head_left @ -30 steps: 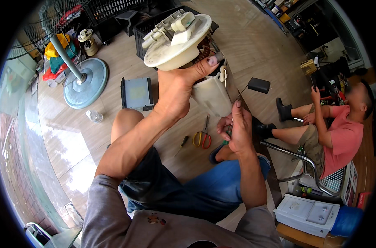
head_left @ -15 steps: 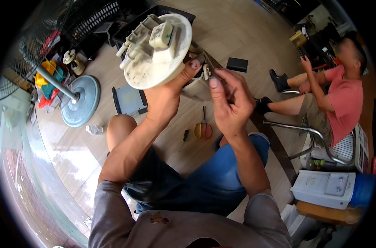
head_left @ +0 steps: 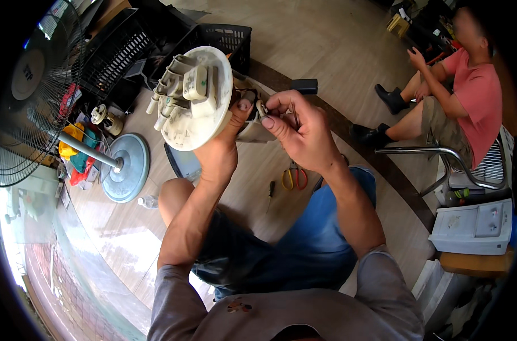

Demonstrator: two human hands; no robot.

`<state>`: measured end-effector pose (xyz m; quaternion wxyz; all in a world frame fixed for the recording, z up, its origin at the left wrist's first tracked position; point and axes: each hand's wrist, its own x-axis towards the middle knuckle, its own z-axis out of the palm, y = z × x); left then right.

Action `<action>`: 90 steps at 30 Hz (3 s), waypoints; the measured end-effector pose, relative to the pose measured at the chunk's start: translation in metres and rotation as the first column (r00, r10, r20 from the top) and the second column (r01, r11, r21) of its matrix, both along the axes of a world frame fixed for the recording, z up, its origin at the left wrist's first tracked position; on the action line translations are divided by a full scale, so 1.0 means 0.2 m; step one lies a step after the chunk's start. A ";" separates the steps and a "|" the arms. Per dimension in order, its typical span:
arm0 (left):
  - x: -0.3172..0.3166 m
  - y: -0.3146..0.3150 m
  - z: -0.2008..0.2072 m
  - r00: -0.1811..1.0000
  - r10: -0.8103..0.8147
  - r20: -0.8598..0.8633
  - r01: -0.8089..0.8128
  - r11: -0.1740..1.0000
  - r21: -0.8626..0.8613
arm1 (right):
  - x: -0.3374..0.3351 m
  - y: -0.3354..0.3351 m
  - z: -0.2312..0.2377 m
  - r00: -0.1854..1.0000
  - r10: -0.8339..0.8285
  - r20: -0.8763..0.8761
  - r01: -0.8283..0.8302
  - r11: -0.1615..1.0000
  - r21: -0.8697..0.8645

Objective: The person manipulates a fuel pump assembly by hand, disconnecting internal components and wires and then reconnecting them.

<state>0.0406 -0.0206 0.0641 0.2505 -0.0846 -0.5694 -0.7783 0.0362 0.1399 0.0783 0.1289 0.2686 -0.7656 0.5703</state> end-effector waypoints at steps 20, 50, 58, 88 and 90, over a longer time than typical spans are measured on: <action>-0.02 0.05 0.00 0.997 0.074 -0.005 -0.074 0.984 -0.163 | -0.01 0.00 -0.06 0.988 0.002 0.152 0.024 0.985 -0.170; -0.03 0.03 0.00 0.992 0.117 -0.037 -0.122 0.963 -0.240 | 0.00 -0.07 -0.08 0.962 0.025 0.273 0.057 0.955 -0.290; -0.09 0.06 -0.05 0.980 0.200 0.001 -0.194 0.952 -0.238 | -0.06 -0.09 -0.13 0.941 -0.001 0.338 0.112 0.945 -0.309; -0.20 0.11 -0.03 0.962 0.259 -0.087 -0.266 0.960 -0.088 | -0.17 -0.12 -0.24 0.955 -0.292 0.057 0.297 0.927 -0.228; -0.20 0.10 -0.03 0.964 0.248 -0.091 -0.259 0.956 -0.140 | -0.18 -0.12 -0.26 0.949 -0.313 0.031 0.313 0.929 -0.195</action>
